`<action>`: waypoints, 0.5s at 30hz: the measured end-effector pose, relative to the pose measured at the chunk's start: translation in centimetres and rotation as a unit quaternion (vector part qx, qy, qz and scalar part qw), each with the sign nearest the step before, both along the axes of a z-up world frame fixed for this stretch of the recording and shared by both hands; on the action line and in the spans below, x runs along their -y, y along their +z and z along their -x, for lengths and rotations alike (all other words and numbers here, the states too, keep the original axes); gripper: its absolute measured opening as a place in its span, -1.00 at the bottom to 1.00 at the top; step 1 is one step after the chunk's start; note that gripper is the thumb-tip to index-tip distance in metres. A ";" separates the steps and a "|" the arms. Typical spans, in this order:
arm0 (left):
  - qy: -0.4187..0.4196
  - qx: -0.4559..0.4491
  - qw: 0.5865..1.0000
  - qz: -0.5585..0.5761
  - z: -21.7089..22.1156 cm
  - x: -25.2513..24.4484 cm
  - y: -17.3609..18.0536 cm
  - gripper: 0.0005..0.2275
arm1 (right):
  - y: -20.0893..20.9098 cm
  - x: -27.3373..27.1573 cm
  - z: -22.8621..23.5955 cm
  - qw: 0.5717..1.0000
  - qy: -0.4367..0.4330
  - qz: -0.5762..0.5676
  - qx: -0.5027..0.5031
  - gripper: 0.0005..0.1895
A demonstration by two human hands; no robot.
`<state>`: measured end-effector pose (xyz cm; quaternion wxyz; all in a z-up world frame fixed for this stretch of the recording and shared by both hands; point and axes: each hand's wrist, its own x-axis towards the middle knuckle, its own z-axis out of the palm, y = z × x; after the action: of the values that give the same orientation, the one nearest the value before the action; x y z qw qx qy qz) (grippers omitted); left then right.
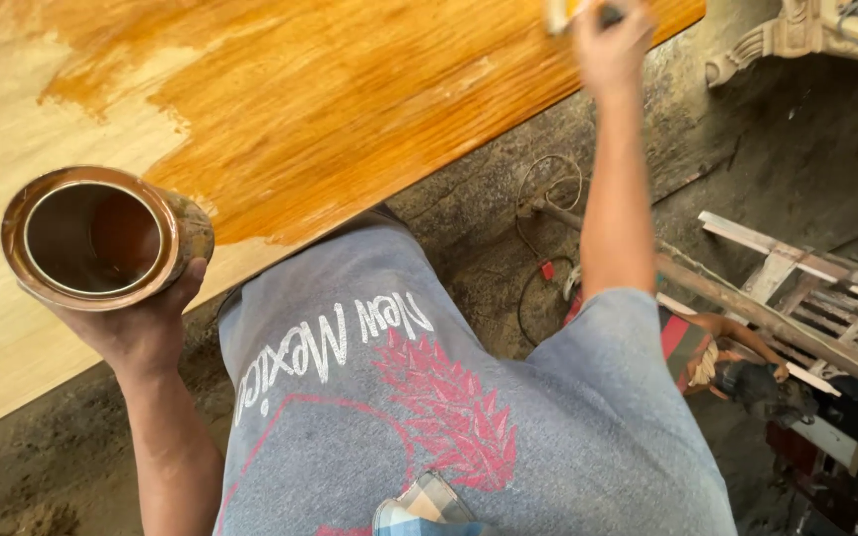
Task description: The person applies a liquid stain to a large wooden board using a brush, dipping the brush into a container of stain repeatedly.
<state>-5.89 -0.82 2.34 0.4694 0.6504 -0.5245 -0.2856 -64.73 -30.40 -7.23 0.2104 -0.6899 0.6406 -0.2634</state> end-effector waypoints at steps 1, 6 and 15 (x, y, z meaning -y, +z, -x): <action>0.001 -0.004 1.000 -0.003 -0.2 -0.1 -0.1 0.01 | 0.5 -3.0 -2.6 0.994 -0.010 -0.105 -0.003 -0.88; 0.005 0.018 0.999 -0.030 -0.7 -0.2 -0.9 0.06 | 4.2 -6.7 -8.2 0.974 0.069 -0.214 -0.013 -0.84; -0.023 0.012 0.999 -0.020 -0.2 2.0 -0.4 0.00 | 3.2 -10.5 -11.1 0.983 0.152 -0.108 -0.002 -0.87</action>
<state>-5.65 -2.84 1.93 0.4434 0.6510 -0.5390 -0.2985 -53.62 -19.91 -4.05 0.3194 -0.7532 0.5535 -0.1563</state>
